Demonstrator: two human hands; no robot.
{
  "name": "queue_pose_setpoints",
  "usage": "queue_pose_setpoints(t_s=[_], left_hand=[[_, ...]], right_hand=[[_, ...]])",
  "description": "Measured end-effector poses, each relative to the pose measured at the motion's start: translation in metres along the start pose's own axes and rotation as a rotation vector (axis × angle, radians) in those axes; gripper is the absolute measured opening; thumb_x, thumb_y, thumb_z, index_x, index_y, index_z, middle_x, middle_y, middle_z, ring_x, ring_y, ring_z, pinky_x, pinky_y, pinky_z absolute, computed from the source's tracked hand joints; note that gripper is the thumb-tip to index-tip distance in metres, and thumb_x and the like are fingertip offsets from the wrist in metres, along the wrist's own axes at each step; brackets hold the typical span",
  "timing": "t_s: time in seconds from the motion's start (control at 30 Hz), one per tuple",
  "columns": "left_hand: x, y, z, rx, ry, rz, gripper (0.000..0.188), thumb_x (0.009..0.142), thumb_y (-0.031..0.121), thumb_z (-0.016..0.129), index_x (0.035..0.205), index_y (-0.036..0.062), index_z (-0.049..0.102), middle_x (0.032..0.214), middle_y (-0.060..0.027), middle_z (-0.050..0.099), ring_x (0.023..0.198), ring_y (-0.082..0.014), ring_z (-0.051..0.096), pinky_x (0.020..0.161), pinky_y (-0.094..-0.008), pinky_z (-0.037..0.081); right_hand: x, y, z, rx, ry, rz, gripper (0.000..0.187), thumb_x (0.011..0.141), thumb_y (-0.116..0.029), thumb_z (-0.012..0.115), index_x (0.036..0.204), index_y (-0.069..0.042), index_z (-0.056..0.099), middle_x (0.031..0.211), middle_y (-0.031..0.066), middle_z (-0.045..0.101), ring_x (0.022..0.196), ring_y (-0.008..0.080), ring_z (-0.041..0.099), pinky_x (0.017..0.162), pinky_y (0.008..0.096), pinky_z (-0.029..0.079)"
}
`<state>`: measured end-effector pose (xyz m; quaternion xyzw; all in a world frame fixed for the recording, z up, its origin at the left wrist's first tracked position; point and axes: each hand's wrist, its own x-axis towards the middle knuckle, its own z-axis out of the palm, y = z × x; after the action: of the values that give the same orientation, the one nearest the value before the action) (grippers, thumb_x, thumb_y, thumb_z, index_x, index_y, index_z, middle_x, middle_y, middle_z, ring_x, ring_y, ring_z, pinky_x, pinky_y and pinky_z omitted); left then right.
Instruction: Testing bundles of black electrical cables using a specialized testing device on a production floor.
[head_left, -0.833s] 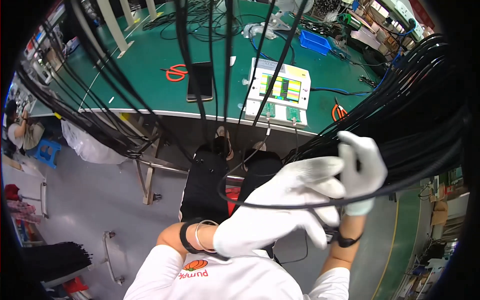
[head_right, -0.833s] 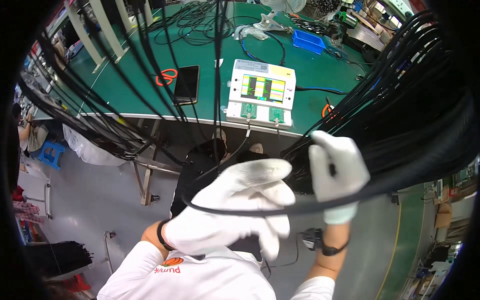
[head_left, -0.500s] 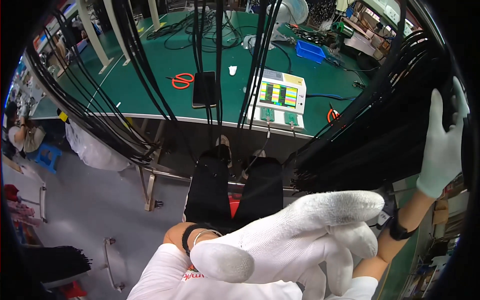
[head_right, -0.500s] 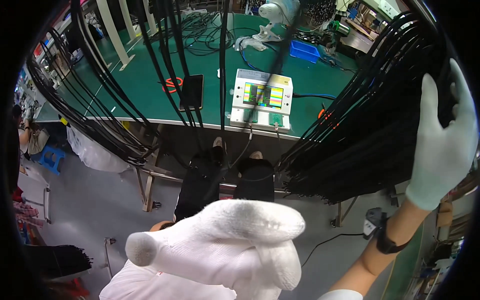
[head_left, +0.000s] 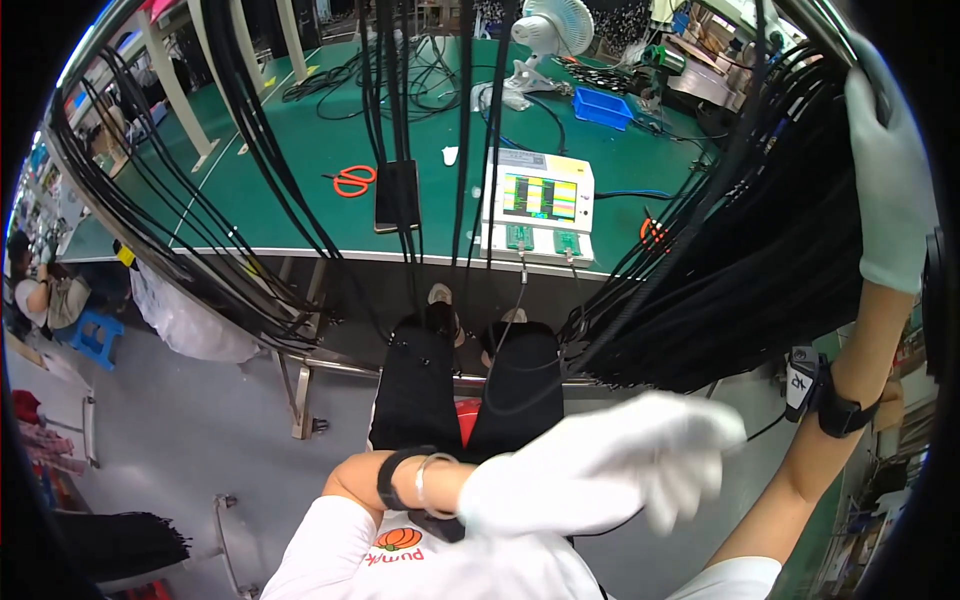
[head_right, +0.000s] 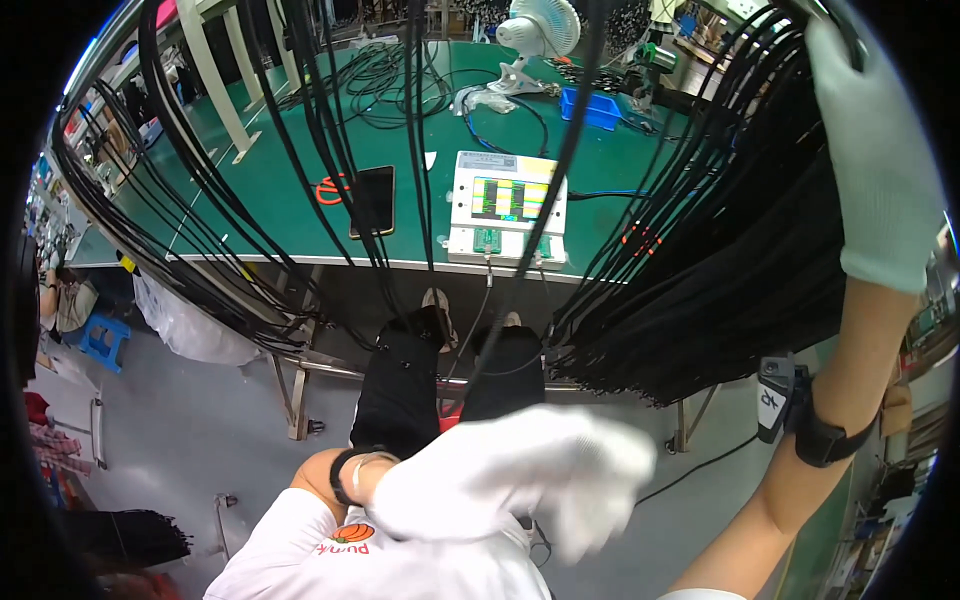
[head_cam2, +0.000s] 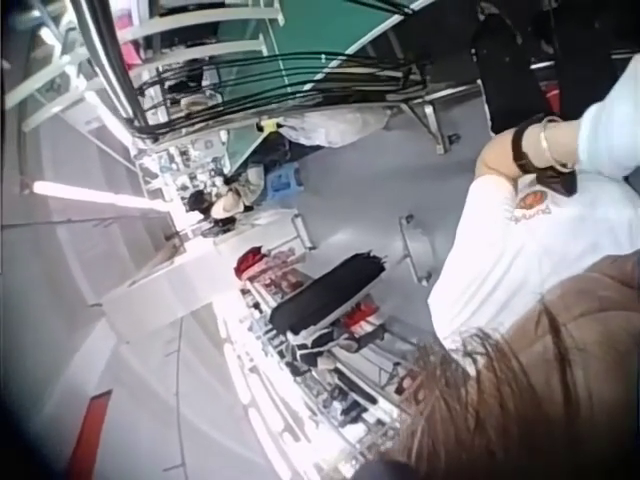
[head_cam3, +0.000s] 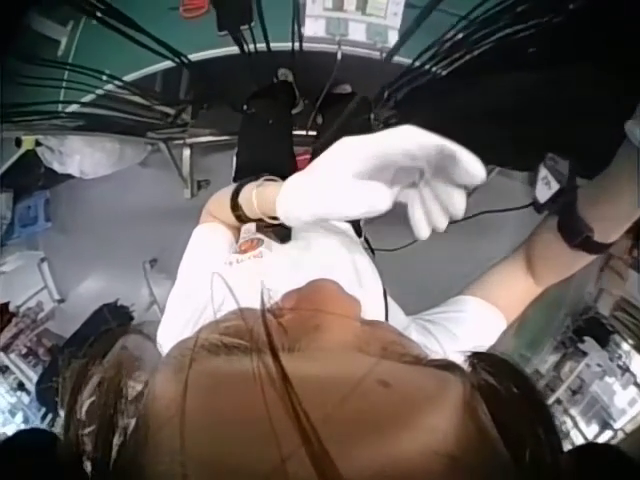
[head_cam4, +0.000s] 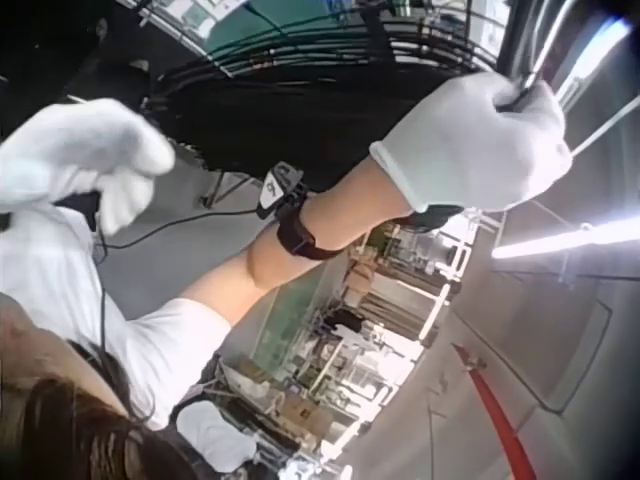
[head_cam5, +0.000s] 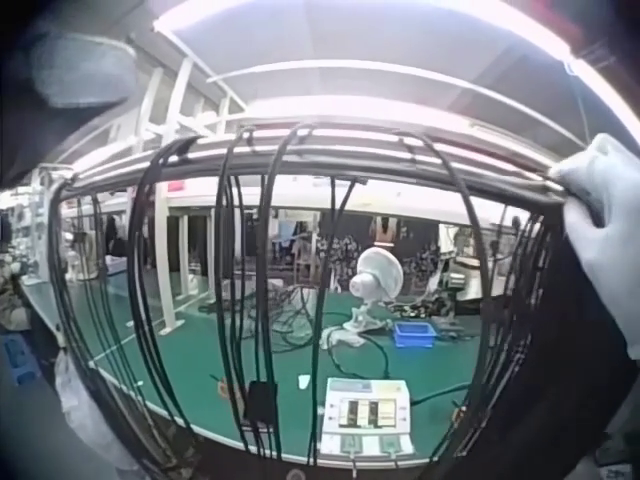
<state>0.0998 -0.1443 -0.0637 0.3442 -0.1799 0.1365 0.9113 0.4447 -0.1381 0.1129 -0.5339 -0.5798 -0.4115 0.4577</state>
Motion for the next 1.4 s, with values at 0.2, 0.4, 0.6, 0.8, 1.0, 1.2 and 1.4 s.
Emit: queue_pose_setpoints(t_s=[0.2,0.4,0.6,0.8,1.0,1.2,1.4], left_hand=[[0.039,-0.015,-0.123,0.999,0.899,0.668,0.046,0.089,0.003,0.052,0.134,-0.0013,0.04,0.121,-0.0114,0.054,0.107,-0.0202,0.055,0.1,-0.0335,0.042],[0.013,-0.012,-0.167,1.273,1.377,0.458,0.028,0.089,0.002,0.052,0.117,-0.0019,0.052,0.112,-0.0092,0.059,0.098,-0.0178,0.057,0.091,-0.0322,0.046],[-0.045,-0.002,-0.261,0.892,1.251,0.408,0.022,0.096,0.016,0.051,0.099,-0.0032,0.061,0.088,-0.0091,0.065,0.073,-0.0155,0.06,0.07,-0.0267,0.05],[-0.007,0.005,-0.233,0.529,1.179,0.149,0.036,0.099,0.029,0.049,0.097,-0.0034,0.066,0.078,-0.0106,0.068,0.058,-0.0141,0.06,0.057,-0.0234,0.049],[0.007,-0.003,-0.231,0.633,1.233,0.146,0.035,0.099,0.029,0.052,0.095,-0.0028,0.067,0.071,-0.0081,0.068,0.053,-0.0113,0.061,0.051,-0.0212,0.048],[0.01,-0.007,-0.233,0.606,1.284,0.195,0.035,0.099,0.029,0.053,0.093,-0.0023,0.067,0.068,-0.0075,0.067,0.051,-0.0099,0.059,0.048,-0.0201,0.044],[0.01,-0.01,-0.231,0.543,1.3,0.247,0.033,0.098,0.026,0.054,0.088,-0.0013,0.067,0.061,-0.0041,0.062,0.047,-0.0084,0.054,0.046,-0.0195,0.042]], right_hand=[[-0.018,-0.146,0.083,0.377,0.014,0.084,0.04,0.087,-0.007,0.066,0.126,0.0,0.058,0.109,0.0073,0.067,0.092,0.0155,0.064,0.082,0.0242,0.052],[-0.196,-0.125,0.163,1.306,-0.597,0.901,0.03,0.087,-0.006,0.068,0.114,0.002,0.059,0.085,0.0007,0.059,0.077,0.0085,0.059,0.068,0.0216,0.048],[-0.304,-0.111,0.174,0.949,-0.56,1.325,0.02,0.096,-0.015,0.056,0.09,0.0,0.068,0.053,-0.0051,0.044,0.043,0.0039,0.036,0.045,0.0216,0.034],[-0.308,-0.112,0.188,1.054,-0.63,1.348,0.029,0.097,-0.021,0.057,0.085,0.001,0.071,0.048,-0.0053,0.043,0.041,0.003,0.037,0.042,0.0218,0.029],[-0.305,-0.114,0.193,1.029,-0.641,1.34,0.033,0.098,-0.022,0.055,0.084,0.001,0.072,0.047,-0.0054,0.043,0.04,0.0032,0.037,0.041,0.0215,0.027],[-0.302,-0.121,0.196,1.003,-0.638,1.319,0.033,0.098,-0.023,0.055,0.083,0.002,0.072,0.047,-0.0054,0.045,0.041,0.0032,0.037,0.041,0.0213,0.026],[-0.305,-0.125,0.192,0.996,-0.642,1.268,0.034,0.098,-0.022,0.055,0.081,0.001,0.072,0.047,-0.0053,0.045,0.041,0.0035,0.037,0.041,0.0213,0.025]])
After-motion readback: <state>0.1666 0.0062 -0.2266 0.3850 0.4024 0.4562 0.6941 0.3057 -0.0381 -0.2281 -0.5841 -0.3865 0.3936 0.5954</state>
